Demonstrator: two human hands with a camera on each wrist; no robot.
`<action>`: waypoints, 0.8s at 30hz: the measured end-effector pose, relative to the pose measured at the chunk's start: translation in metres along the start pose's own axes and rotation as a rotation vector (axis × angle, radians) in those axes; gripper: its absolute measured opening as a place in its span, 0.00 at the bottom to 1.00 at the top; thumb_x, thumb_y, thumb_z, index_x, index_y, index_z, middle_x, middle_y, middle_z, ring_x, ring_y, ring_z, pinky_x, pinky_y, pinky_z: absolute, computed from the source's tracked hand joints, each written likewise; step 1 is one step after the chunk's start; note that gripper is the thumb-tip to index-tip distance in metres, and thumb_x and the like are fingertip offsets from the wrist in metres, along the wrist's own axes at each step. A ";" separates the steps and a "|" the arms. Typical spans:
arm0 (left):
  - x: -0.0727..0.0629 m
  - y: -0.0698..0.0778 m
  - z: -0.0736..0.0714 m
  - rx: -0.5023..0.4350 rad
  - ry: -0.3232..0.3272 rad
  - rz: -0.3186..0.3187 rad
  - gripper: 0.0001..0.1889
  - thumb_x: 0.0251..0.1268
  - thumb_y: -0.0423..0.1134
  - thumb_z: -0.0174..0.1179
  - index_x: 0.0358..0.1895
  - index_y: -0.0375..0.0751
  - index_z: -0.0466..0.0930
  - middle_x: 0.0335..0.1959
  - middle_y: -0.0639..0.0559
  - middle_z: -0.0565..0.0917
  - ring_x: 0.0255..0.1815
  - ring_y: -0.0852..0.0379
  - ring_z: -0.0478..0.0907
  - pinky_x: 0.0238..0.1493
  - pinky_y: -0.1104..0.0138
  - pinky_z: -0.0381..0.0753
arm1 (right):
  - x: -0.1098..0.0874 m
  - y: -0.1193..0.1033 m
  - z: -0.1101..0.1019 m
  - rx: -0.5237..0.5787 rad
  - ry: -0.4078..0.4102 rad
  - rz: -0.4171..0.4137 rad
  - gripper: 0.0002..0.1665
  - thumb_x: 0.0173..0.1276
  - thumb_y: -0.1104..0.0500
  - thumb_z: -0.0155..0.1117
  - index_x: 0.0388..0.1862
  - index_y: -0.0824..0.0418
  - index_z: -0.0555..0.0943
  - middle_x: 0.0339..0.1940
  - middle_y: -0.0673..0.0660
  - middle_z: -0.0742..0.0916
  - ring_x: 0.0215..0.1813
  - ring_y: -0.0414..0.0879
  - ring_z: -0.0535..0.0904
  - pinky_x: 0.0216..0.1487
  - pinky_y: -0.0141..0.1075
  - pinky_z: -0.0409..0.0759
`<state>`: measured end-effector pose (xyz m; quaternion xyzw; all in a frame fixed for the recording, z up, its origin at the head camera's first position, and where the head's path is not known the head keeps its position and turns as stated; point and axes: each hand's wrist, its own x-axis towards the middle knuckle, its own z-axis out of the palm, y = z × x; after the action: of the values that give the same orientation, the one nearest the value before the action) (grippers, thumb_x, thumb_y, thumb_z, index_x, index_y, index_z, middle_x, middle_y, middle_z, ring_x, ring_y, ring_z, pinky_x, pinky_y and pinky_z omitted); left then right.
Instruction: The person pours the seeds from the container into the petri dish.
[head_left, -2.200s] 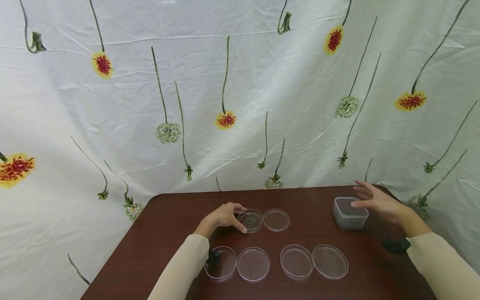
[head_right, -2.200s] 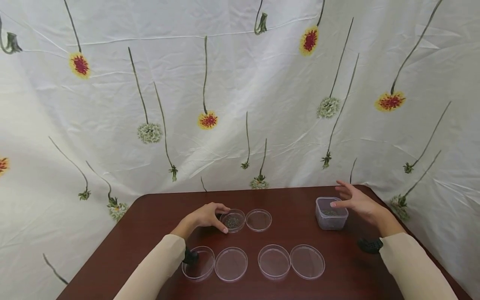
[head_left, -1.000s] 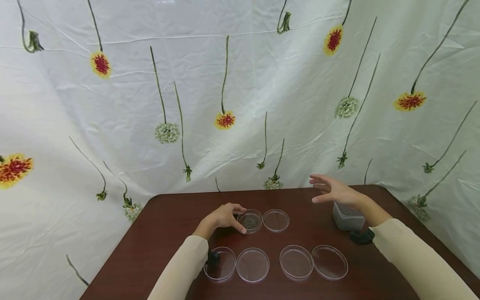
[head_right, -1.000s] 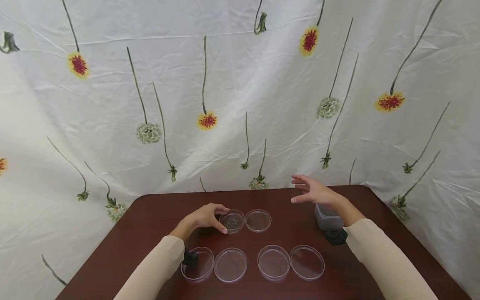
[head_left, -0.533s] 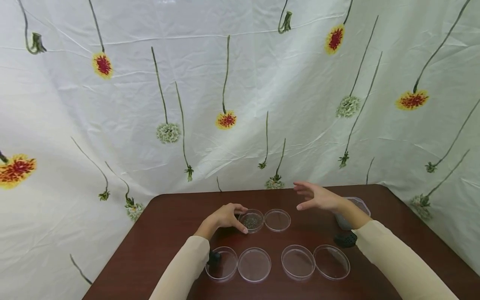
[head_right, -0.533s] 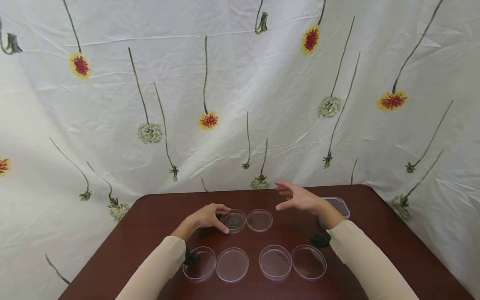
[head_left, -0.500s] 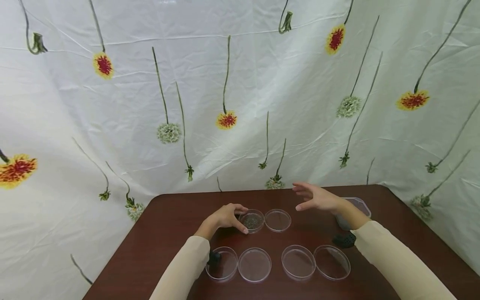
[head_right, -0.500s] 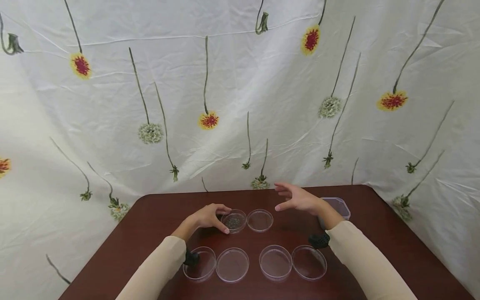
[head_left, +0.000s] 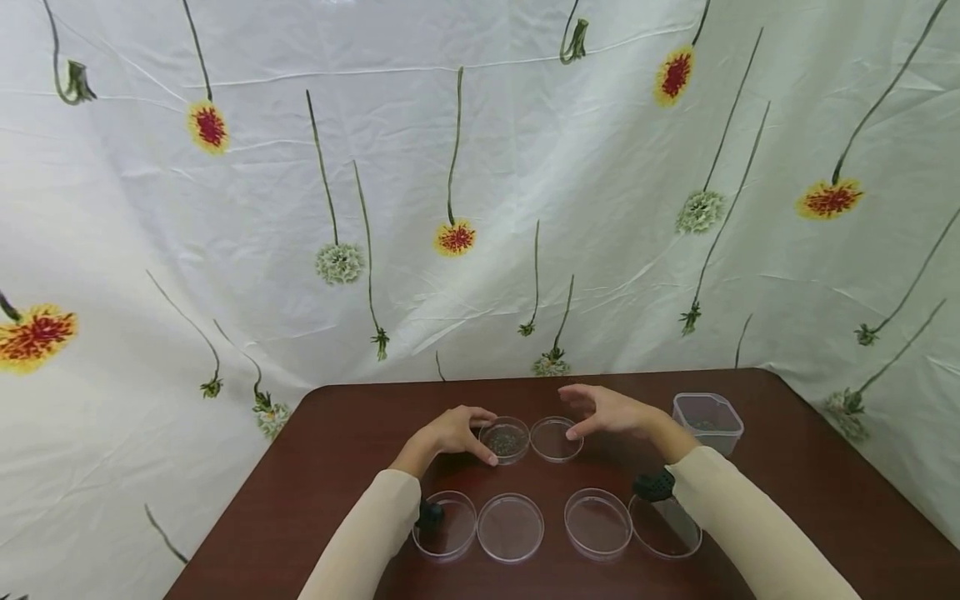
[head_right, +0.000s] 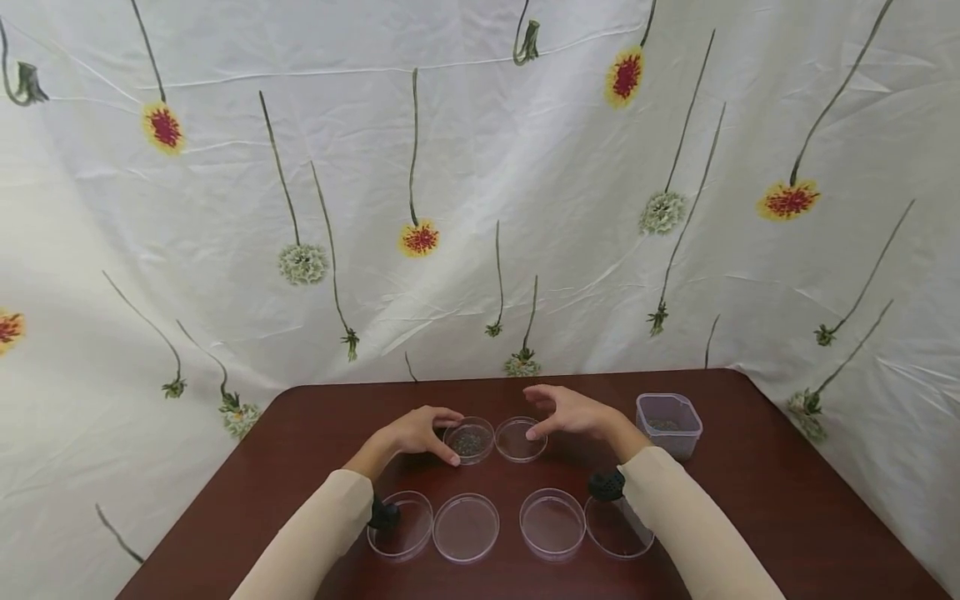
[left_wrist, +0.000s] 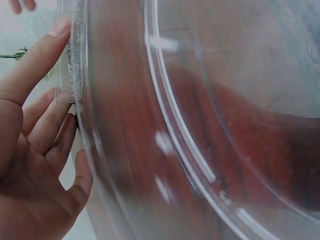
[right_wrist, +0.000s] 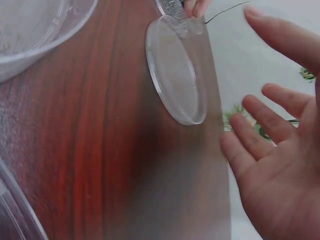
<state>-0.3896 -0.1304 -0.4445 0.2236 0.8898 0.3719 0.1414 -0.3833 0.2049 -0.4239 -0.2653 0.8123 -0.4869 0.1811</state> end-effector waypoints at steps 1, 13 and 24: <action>0.000 0.000 0.000 -0.001 0.000 -0.001 0.42 0.49 0.36 0.84 0.70 0.36 0.76 0.66 0.44 0.81 0.72 0.41 0.71 0.72 0.46 0.65 | 0.002 0.003 0.002 -0.011 -0.010 0.010 0.54 0.64 0.60 0.78 0.81 0.72 0.57 0.79 0.75 0.63 0.79 0.70 0.57 0.75 0.63 0.57; 0.000 -0.002 -0.001 0.004 -0.012 0.019 0.41 0.50 0.35 0.83 0.70 0.35 0.75 0.66 0.43 0.80 0.70 0.42 0.72 0.71 0.47 0.67 | 0.018 0.014 0.023 -0.301 -0.032 0.075 0.62 0.54 0.58 0.85 0.80 0.73 0.59 0.77 0.72 0.65 0.76 0.67 0.61 0.72 0.60 0.63; 0.001 -0.002 0.002 -0.036 -0.012 0.006 0.41 0.51 0.35 0.83 0.70 0.36 0.75 0.67 0.42 0.79 0.70 0.42 0.72 0.70 0.47 0.68 | 0.024 0.008 0.028 -0.428 -0.018 0.097 0.55 0.53 0.59 0.86 0.75 0.73 0.67 0.70 0.69 0.69 0.70 0.64 0.67 0.68 0.57 0.69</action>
<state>-0.3907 -0.1299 -0.4473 0.2259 0.8814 0.3870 0.1498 -0.3884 0.1740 -0.4447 -0.2627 0.9072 -0.2917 0.1510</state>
